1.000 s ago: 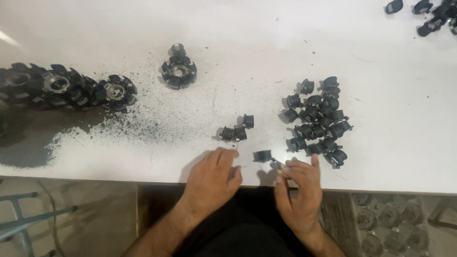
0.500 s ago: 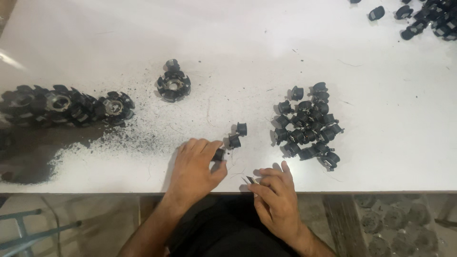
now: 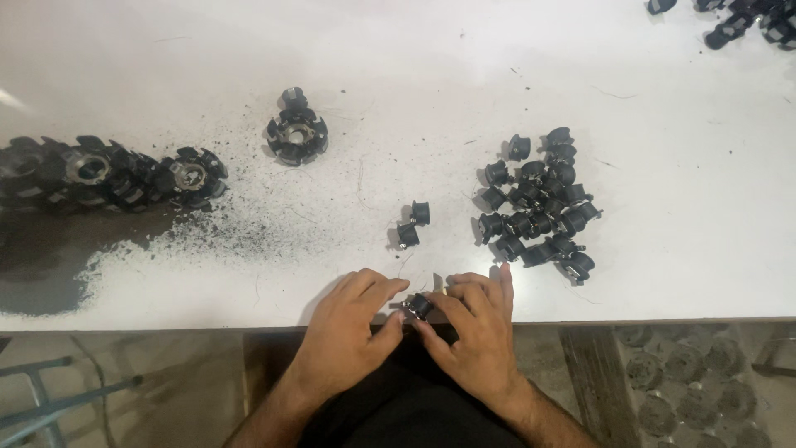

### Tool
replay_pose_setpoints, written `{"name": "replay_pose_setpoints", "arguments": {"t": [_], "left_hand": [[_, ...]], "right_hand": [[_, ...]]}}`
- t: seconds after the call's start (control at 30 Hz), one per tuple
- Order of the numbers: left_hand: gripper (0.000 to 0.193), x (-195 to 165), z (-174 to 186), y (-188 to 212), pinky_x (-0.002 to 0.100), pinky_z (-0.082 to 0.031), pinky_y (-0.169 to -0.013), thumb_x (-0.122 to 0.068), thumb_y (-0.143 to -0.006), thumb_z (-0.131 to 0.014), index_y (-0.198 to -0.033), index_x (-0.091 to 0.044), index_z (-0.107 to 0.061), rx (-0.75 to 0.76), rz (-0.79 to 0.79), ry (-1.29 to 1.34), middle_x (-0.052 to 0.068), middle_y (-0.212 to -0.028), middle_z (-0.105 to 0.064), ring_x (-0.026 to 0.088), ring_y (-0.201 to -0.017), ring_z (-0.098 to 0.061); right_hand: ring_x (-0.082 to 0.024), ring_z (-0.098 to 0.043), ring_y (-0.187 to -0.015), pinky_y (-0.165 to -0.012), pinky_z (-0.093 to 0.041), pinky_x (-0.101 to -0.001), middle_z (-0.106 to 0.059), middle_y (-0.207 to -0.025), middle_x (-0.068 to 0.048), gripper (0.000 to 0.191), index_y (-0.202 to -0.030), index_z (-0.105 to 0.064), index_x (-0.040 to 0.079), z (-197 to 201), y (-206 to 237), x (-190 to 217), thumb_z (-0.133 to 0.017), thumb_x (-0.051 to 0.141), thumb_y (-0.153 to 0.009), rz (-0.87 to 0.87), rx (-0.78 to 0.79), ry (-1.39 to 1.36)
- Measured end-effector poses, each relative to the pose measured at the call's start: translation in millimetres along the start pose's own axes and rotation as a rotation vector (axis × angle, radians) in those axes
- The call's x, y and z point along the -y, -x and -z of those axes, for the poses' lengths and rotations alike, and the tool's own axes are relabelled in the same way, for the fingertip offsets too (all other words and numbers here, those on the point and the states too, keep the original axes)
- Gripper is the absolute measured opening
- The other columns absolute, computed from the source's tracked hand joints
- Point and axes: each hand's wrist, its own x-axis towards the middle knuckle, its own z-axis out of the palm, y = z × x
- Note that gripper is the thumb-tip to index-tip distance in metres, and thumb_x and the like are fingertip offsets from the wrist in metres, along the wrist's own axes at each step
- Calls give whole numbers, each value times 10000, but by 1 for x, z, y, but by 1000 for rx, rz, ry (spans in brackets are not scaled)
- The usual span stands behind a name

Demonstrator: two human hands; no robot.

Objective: The person assembles omni-directional wheels at a white workbench. They pick up a wheel hub, press and seat black rubber rollers into the hub slots by hand, occasionally using a small hand tool to help fit the rollers, then set the finished wheel aside and take the next hub, gradually building a row of completed wheels.

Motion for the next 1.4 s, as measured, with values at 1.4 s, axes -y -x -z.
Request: {"name": "replay_pose_setpoints", "arguments": {"t": [1.4], "left_hand": [[171, 42, -46, 27, 494, -432, -1122, -114, -849, -797, -1001, -115, -717, -405, -420, -159, 57, -1300, -625, 266, -1290, -571]], "right_hand": [[-270, -700, -1049, -1220, -266, -658, -668, -897, -52, 313, -972, -638, 81, -16, 21, 7, -804, -21, -727, 75, -88, -189]]}}
